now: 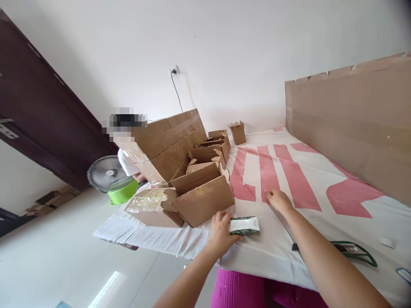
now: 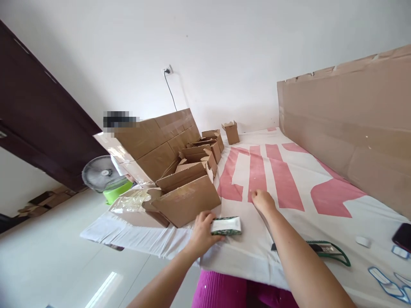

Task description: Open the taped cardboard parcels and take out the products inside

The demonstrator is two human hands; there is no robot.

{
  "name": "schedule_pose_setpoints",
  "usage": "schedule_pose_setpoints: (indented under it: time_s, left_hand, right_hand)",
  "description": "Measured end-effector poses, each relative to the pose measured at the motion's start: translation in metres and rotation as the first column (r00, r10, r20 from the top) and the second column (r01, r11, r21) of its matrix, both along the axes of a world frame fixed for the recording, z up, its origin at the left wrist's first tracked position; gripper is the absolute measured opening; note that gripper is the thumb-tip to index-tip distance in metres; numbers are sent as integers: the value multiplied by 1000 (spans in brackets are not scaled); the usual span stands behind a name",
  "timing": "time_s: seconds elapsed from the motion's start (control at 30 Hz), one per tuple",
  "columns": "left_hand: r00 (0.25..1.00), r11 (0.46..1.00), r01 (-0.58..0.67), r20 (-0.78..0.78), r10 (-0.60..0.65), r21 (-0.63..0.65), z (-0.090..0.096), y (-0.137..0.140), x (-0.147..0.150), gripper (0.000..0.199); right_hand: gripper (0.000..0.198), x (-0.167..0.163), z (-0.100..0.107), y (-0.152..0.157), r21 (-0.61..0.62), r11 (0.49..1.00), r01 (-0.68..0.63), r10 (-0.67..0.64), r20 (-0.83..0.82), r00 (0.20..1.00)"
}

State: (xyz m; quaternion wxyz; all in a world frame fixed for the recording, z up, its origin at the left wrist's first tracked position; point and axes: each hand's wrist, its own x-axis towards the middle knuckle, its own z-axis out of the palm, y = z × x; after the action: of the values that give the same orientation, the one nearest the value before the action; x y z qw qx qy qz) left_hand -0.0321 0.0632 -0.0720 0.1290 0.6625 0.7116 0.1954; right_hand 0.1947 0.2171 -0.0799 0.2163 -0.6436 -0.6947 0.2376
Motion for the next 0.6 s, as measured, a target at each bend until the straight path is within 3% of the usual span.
schedule_pose_setpoints:
  time_s: [0.1,0.17,0.33,0.6]
  left_hand:
    - [977,975,-201,-57,207,99,-5,-20,-42,54]
    - [959,955,-273,-46,280,115,-8,-21,-62,53]
    - [944,942,-329,-11,330,70,-11,6,-88,55]
    - [938,938,-342,-37,345,56,-3,33,-98,56]
  right_hand:
    - [37,-6,-1,-4,-16,999,-34,34,-5,999]
    - [32,-8,-1,-5,-28,998,-50,50,-8,999]
    - [27,-9,-2,-6,-38,997,-72,71,-11,997]
    - [24,-10,-3,-8,-24,997,-74,75,11,997]
